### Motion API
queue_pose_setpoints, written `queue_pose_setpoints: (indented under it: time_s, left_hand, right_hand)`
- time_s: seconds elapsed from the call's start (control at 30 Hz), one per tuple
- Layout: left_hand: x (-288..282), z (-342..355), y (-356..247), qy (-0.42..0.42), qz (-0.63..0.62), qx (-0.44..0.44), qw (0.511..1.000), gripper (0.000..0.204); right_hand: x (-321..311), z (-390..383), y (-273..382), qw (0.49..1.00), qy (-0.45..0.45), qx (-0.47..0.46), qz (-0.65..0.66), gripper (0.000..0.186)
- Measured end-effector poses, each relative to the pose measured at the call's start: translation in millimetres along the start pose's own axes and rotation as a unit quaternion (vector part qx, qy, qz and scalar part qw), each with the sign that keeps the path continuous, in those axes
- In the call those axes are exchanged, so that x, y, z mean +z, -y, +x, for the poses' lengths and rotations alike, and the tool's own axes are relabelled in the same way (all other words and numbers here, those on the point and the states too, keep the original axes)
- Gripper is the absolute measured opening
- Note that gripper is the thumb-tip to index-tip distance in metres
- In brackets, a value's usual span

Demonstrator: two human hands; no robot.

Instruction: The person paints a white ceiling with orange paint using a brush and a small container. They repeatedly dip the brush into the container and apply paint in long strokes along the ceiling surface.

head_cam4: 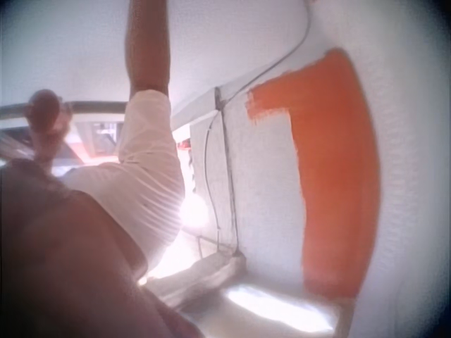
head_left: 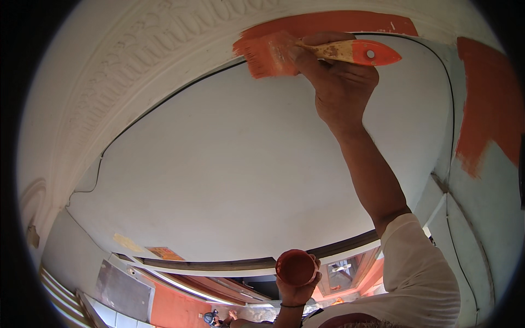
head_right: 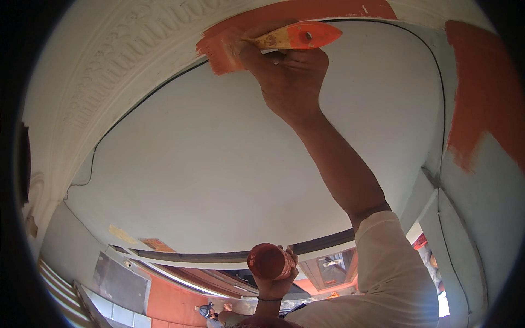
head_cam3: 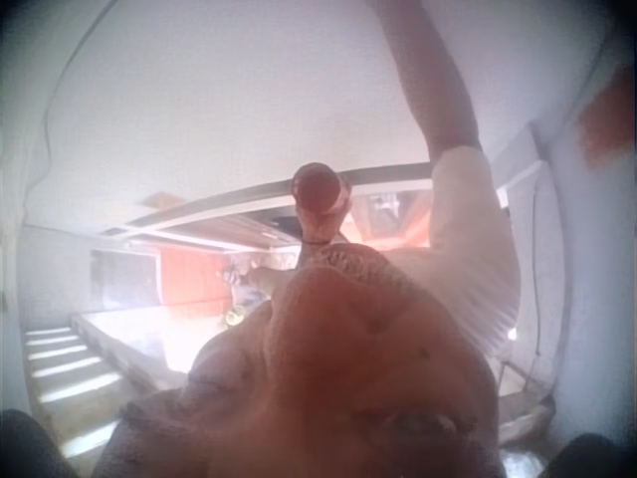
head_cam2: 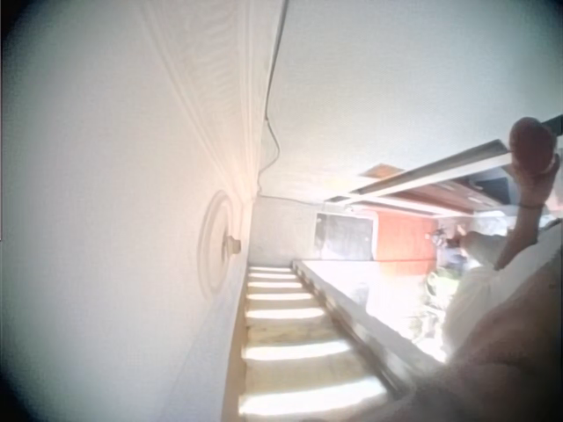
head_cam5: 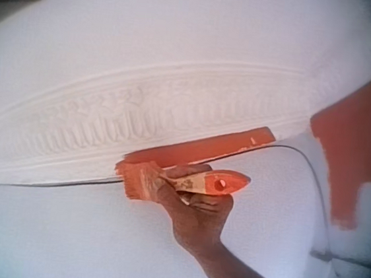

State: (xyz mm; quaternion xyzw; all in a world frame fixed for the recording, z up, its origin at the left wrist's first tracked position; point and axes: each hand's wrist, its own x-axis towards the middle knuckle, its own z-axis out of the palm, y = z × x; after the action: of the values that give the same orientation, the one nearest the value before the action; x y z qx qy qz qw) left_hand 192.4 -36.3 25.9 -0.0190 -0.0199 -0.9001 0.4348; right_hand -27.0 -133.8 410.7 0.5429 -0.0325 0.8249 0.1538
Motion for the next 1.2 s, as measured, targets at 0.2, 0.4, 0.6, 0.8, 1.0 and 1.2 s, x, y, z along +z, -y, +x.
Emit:
queue_pose_setpoints:
  time_s: [0.2, 0.4, 0.6, 0.8, 1.0, 1.2]
  left_hand:
    - [6.5, -3.6, 2.4, 0.009, 0.014, 0.002, 1.000, 0.067]
    - [14.6, -6.5, -4.7, 0.008, 0.052, -0.001, 0.999, 0.069]
    - [14.3, -10.3, -3.5, 0.022, 0.018, -0.010, 1.000, 0.070]
    - [11.8, -6.9, -9.0, 0.030, 0.013, -0.015, 0.999, 0.071]
    - [19.8, -4.3, -9.1, -0.008, 0.015, -0.030, 0.999, 0.066]
    - [19.2, 0.9, -10.5, -0.004, 0.017, -0.036, 0.999, 0.063]
  right_hand:
    - [-37.9, 13.7, -7.9, 0.996, -0.077, -0.029, -0.034, 0.013]
    - [10.2, -2.2, 0.6, 0.998, 0.003, -0.013, 0.064, 0.015]
    - [-3.1, 5.7, -12.0, 0.999, -0.023, 0.009, 0.037, 0.014]
    - [-17.3, 13.3, 0.6, 0.999, -0.026, -0.026, -0.001, 0.009]
    - [-27.8, 31.6, -7.0, 0.998, -0.041, 0.056, -0.006, 0.012]
    - [-80.6, 50.5, -10.6, 0.993, -0.059, 0.045, -0.089, 0.011]
